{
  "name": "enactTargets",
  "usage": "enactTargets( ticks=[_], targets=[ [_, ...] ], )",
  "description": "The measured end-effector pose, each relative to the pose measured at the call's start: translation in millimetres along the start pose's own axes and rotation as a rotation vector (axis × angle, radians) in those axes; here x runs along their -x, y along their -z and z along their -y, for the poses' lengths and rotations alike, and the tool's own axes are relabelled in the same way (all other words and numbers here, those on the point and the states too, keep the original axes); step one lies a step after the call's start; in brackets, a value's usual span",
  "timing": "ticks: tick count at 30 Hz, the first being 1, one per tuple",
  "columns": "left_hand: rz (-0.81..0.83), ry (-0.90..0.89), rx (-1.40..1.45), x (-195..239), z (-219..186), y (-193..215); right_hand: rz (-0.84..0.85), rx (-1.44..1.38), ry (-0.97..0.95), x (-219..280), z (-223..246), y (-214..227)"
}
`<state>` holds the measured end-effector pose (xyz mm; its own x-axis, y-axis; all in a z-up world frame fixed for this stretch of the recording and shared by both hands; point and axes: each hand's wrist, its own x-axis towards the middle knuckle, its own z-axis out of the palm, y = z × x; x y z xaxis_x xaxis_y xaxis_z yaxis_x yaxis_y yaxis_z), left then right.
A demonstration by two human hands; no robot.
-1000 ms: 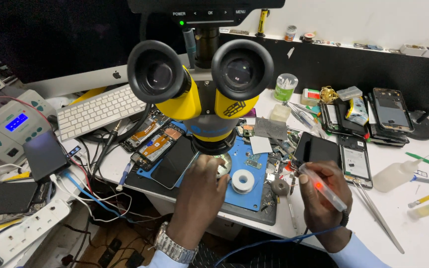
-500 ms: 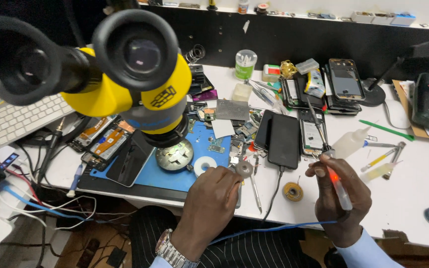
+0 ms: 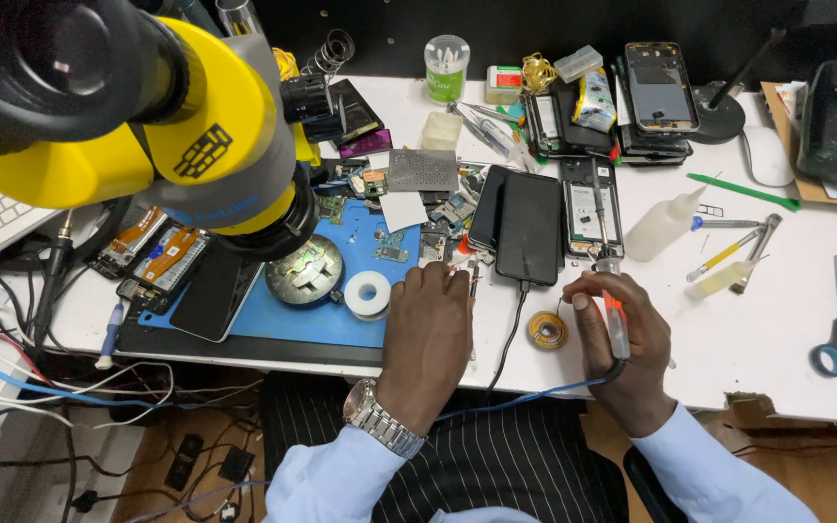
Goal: The person uses a soldering iron and tweezers to work on a small electronic component placed under a microscope. The person holds the component steady with one hand while applying the soldering iron with the other, occasionally adjusting the component's position.
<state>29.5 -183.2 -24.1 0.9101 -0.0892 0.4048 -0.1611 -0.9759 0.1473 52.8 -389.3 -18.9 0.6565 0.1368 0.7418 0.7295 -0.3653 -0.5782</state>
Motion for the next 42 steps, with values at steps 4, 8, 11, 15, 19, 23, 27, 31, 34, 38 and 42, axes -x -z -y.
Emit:
enactTargets(
  ticks=[4,8,11,15,19,23,27,31,34,38,42],
  targets=[
    [-0.013,0.006,0.091,-2.4,1.4,-4.8,0.021,-0.003,-0.009,-1.7,-0.4,0.5],
    [-0.130,0.006,0.117,-8.1,1.5,-1.3,0.034,0.015,-0.005,-1.7,1.3,-1.0],
    [-0.129,-0.011,-0.005,-11.0,6.1,-6.2,0.029,0.023,-0.011,0.5,1.7,-1.8],
    [-0.181,-0.079,0.089,-16.0,12.8,-3.0,0.006,-0.026,0.031,1.2,3.1,-4.6],
    [-0.129,0.058,0.598,-15.6,10.4,49.3,0.018,-0.015,0.046,-17.3,27.3,-20.2],
    [0.244,0.451,1.070,-4.4,9.4,107.1,0.108,-0.245,-0.134,-39.6,57.1,-47.2],
    [0.232,0.391,0.962,10.9,24.4,114.6,0.159,-0.447,-0.312,-47.0,79.7,-76.7],
    [0.188,0.445,0.959,21.8,39.1,125.5,0.171,-0.464,-0.264,-44.0,84.9,-96.7],
    [0.167,0.542,0.909,23.3,50.9,133.7,0.168,-0.466,-0.271,-42.0,85.8,-109.6],
    [0.172,0.640,0.901,22.5,73.9,140.6,0.173,-0.493,-0.336,-42.5,96.3,-125.7],
    [-0.094,0.516,0.499,34.0,126.7,104.3,0.175,-0.194,-0.150,-42.7,95.2,-133.3]
  ],
)
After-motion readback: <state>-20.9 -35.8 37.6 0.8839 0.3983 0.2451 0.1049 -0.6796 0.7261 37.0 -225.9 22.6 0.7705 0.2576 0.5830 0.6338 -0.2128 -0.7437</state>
